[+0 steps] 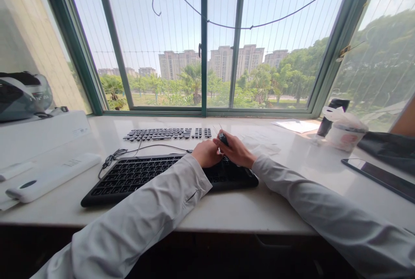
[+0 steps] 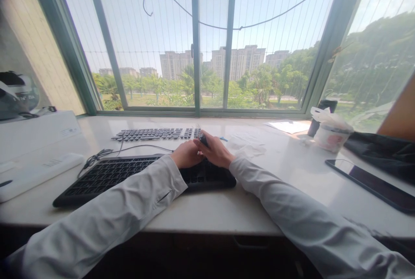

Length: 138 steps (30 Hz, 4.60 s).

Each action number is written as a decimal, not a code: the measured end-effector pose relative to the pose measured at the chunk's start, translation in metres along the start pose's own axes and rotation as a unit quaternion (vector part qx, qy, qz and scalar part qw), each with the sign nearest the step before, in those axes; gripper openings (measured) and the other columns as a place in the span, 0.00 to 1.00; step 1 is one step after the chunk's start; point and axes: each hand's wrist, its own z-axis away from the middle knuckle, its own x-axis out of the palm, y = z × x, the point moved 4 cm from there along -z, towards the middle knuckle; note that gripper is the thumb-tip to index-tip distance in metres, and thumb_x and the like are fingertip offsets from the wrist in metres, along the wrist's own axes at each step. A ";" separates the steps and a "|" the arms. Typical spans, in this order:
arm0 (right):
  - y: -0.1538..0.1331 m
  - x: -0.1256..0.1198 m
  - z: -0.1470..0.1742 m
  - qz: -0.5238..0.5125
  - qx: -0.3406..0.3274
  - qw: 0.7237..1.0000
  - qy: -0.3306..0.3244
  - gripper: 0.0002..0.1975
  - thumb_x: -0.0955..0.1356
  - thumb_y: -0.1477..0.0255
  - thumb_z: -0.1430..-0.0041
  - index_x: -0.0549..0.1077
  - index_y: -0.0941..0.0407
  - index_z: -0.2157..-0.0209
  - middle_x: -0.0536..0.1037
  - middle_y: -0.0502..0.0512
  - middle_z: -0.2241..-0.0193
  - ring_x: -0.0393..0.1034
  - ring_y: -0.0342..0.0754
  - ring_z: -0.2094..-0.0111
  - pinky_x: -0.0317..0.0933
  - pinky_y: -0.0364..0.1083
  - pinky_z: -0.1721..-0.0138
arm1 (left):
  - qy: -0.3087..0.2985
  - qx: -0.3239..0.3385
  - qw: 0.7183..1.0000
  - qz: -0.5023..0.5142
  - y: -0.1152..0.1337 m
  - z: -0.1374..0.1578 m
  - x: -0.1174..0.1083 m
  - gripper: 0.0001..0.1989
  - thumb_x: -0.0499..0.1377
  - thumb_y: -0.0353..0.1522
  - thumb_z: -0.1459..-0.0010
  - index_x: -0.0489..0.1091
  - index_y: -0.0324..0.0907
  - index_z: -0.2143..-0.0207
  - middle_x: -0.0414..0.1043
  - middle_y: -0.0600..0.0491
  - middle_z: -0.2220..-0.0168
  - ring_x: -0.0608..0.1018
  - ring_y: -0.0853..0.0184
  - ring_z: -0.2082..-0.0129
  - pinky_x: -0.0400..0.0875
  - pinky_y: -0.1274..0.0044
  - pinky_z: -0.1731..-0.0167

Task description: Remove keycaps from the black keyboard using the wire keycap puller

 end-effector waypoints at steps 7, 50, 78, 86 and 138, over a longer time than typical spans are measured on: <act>0.001 -0.008 -0.001 0.012 0.002 1.000 -0.008 0.16 0.65 0.57 0.41 0.62 0.54 0.72 0.65 0.46 0.80 0.57 0.41 0.77 0.52 0.43 0.74 | 0.016 0.005 1.000 0.010 -0.002 -0.001 0.001 0.14 0.52 0.36 0.42 0.71 0.44 0.56 0.76 0.47 0.59 0.78 0.59 0.60 0.71 0.72 0.61; 0.007 -0.006 0.000 -0.066 -0.001 0.998 -0.016 0.15 0.64 0.57 0.39 0.60 0.54 0.69 0.65 0.45 0.79 0.56 0.40 0.79 0.52 0.41 0.77 | 0.012 0.016 1.000 0.021 -0.004 -0.002 0.002 0.13 0.52 0.37 0.42 0.73 0.41 0.61 0.77 0.47 0.63 0.78 0.59 0.62 0.70 0.73 0.64; 0.020 -0.010 0.001 -0.326 0.071 0.942 0.019 0.19 0.65 0.53 0.41 0.57 0.53 0.70 0.56 0.39 0.83 0.55 0.37 0.83 0.54 0.39 0.81 | 0.014 0.030 0.996 0.085 -0.002 0.001 -0.004 0.10 0.54 0.37 0.42 0.72 0.47 0.60 0.77 0.54 0.66 0.77 0.65 0.65 0.68 0.76 0.63; 0.021 -0.009 0.002 -0.271 0.038 0.962 -0.009 0.17 0.63 0.55 0.38 0.58 0.53 0.68 0.59 0.40 0.83 0.53 0.37 0.84 0.50 0.39 0.82 | 0.021 0.042 0.996 0.070 -0.005 -0.002 0.000 0.11 0.54 0.37 0.42 0.71 0.47 0.58 0.77 0.54 0.65 0.77 0.64 0.65 0.68 0.75 0.64; 0.016 -0.036 0.000 -0.175 0.058 0.983 0.023 0.19 0.65 0.53 0.41 0.58 0.53 0.71 0.55 0.40 0.85 0.48 0.37 0.86 0.44 0.40 0.83 | 0.011 0.034 0.996 0.076 0.000 0.000 -0.005 0.11 0.54 0.38 0.42 0.72 0.45 0.62 0.77 0.53 0.68 0.77 0.64 0.67 0.68 0.75 0.64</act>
